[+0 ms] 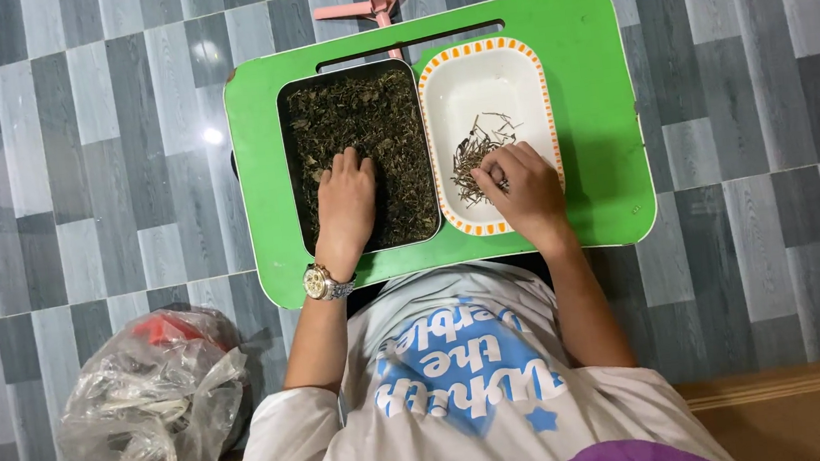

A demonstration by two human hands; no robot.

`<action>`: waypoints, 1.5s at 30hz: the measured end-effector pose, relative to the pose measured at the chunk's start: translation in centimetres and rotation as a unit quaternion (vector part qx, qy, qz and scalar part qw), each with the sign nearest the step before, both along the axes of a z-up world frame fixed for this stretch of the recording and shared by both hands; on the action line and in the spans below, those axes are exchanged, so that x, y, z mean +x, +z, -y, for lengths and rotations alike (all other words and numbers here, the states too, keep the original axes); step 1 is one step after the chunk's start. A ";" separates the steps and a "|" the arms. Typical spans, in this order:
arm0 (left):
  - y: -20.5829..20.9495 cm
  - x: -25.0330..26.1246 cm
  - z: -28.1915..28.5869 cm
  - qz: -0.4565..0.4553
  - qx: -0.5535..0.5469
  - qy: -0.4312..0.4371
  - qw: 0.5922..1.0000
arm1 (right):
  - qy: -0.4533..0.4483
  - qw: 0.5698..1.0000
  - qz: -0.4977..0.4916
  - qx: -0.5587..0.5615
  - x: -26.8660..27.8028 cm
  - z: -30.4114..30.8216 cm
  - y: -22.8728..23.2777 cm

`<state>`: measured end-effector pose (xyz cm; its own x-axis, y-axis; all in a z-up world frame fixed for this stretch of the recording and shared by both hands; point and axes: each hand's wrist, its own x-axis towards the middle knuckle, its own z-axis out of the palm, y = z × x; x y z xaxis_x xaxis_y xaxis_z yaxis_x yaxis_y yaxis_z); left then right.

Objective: Sorting through dried tea leaves to remove stems and debris by hand

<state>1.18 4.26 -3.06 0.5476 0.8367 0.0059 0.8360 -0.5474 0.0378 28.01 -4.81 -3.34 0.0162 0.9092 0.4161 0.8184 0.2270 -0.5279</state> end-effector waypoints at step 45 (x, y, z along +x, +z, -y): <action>2.1 6.3 4.5 0.229 -0.020 -0.080 0.970 | 0.081 0.995 -0.055 -0.005 0.0 -0.1 1.4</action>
